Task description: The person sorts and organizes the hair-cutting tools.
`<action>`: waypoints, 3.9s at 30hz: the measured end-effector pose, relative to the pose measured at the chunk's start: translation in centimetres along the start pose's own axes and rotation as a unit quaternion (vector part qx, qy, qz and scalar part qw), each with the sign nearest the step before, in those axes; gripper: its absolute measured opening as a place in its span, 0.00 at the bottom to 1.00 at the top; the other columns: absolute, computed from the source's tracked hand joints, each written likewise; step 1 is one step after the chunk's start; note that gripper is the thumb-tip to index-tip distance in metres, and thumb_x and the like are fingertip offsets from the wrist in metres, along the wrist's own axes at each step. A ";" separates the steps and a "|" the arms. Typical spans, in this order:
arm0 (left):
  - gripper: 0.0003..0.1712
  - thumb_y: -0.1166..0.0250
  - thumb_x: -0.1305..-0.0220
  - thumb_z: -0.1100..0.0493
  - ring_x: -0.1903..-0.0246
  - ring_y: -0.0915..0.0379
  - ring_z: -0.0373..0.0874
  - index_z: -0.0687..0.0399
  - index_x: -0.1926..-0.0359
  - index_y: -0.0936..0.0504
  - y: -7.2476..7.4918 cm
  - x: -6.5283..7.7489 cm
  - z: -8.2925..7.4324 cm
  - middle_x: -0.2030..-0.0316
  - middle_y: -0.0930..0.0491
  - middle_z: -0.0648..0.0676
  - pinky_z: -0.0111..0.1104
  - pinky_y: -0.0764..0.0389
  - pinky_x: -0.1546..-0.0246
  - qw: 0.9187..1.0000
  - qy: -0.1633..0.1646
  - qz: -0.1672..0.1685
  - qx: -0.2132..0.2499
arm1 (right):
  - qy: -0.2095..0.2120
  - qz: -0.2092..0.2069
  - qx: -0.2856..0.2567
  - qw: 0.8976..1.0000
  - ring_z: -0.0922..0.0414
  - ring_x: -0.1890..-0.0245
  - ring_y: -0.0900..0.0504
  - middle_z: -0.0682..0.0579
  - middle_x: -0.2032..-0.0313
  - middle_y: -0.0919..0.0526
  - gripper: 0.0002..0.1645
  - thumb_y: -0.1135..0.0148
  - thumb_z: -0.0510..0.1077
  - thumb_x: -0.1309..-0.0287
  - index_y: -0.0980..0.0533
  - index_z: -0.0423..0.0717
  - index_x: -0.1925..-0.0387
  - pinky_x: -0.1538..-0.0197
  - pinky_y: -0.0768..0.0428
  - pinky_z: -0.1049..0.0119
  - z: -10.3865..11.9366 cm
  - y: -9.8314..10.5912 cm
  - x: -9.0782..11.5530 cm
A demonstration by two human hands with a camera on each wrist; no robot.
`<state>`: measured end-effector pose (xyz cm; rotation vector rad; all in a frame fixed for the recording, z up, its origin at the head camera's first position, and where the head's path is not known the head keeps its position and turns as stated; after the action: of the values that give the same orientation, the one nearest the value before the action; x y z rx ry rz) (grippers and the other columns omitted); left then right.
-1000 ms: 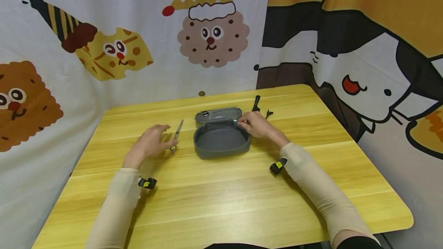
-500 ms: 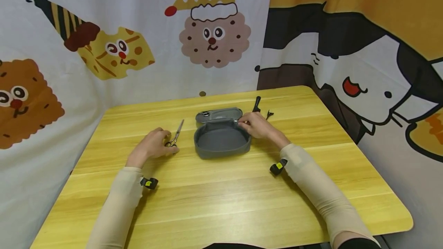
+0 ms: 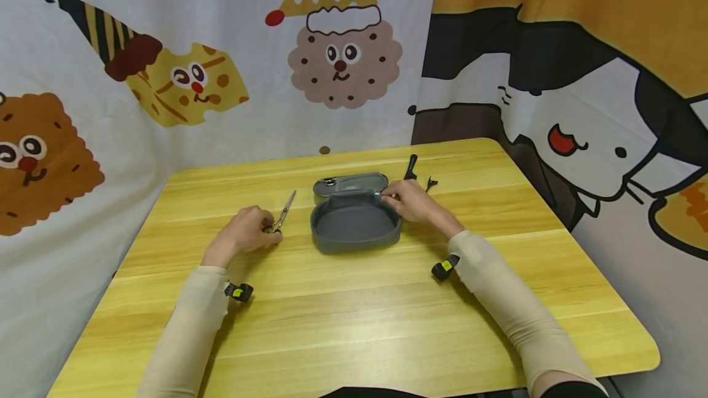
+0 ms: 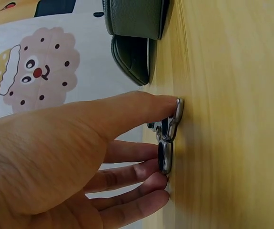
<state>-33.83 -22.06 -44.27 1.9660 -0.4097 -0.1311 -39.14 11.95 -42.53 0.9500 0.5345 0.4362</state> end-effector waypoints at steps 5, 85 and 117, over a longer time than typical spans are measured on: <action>0.12 0.23 0.30 0.55 0.70 0.32 0.44 0.56 0.66 0.15 0.1 0.0 0.1 0.73 0.22 0.52 0.35 0.31 0.68 1.000 0.017 -0.010 0.000 | 0.002 0.000 0.003 1.000 0.48 0.56 0.08 0.42 0.51 0.04 0.13 0.36 0.39 0.17 0.07 0.41 0.48 0.55 0.12 0.52 0.0 -0.1 -0.1; 0.23 0.22 0.38 0.50 0.81 0.36 0.42 0.50 0.83 0.24 -0.5 0.1 1.4 0.84 0.31 0.48 0.32 0.32 0.79 0.988 0.144 -0.020 -0.045 | -0.003 0.001 0.005 1.000 0.51 0.58 0.09 0.42 0.52 0.05 0.13 0.35 0.40 0.17 0.07 0.41 0.48 0.56 0.14 0.56 0.0 -0.3 -0.1; 0.23 0.20 0.42 0.55 0.78 0.34 0.47 0.53 0.80 0.27 1.1 0.3 0.1 0.78 0.27 0.54 0.35 0.33 0.80 0.981 0.110 -0.087 -0.138 | -0.004 0.003 0.010 1.000 0.51 0.58 0.09 0.41 0.51 0.05 0.13 0.35 0.40 0.17 0.07 0.41 0.46 0.56 0.13 0.54 -0.2 -0.3 -0.1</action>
<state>-33.82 -22.65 -43.31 1.7171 -0.0695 -0.0750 -39.31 11.85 -42.83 0.9716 0.5307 0.4332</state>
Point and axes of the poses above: each hand's wrist, its own x-axis away from the middle knuckle, its own y-axis out of the back of the hand, z = x × y, the point moved 10 cm from there along -x, towards the middle knuckle
